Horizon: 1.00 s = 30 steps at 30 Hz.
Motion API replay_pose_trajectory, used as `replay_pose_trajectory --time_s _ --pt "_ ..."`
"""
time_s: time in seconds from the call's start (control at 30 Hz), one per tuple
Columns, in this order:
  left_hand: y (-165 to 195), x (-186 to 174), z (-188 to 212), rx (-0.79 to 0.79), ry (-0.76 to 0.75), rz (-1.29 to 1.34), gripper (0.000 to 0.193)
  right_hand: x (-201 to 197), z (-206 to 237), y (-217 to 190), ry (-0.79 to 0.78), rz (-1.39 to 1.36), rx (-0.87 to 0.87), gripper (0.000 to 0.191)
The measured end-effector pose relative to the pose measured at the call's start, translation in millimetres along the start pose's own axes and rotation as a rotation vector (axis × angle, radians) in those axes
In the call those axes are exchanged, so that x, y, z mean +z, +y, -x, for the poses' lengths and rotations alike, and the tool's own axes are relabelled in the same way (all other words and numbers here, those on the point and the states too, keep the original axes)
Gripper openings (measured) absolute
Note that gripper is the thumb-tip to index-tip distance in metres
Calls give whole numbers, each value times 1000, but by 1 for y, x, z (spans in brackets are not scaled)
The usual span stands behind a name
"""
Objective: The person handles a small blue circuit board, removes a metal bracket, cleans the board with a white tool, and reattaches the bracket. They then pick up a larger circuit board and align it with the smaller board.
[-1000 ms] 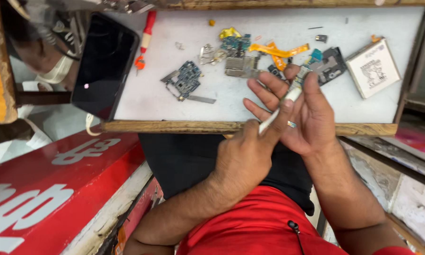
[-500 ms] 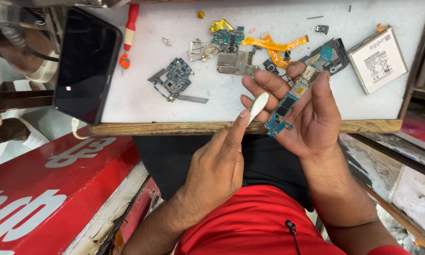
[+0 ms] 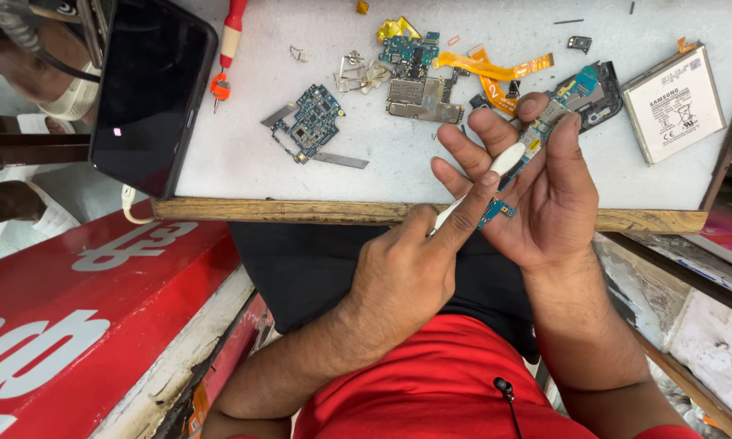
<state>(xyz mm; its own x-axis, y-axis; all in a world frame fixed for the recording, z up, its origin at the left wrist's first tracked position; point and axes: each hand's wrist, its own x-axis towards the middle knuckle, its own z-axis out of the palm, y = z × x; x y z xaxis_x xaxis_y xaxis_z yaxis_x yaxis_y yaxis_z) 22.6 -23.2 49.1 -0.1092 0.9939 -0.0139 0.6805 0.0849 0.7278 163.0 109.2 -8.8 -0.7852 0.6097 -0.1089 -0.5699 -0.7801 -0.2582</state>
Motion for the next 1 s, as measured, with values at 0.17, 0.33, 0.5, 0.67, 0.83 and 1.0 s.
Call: replay_pose_trajectory --time_s 0.17,0.33,0.5,0.67,0.83,1.0 --pt "5 2 2 12 -80 -15 79 -3 6 0 42 -13 -44 39" --pt "9 1 3 -38 12 -77 81 -1 5 0 93 -6 -49 37" --pt "9 1 4 -16 15 -74 83 4 2 -1 100 43 -50 38" --pt "9 1 8 -37 14 -42 80 4 1 -3 57 73 29 38" --pt "5 1 11 -8 22 -88 79 4 0 1 70 57 -1 37" --pt "4 6 10 7 81 -84 78 4 -3 -2 76 103 40 37"
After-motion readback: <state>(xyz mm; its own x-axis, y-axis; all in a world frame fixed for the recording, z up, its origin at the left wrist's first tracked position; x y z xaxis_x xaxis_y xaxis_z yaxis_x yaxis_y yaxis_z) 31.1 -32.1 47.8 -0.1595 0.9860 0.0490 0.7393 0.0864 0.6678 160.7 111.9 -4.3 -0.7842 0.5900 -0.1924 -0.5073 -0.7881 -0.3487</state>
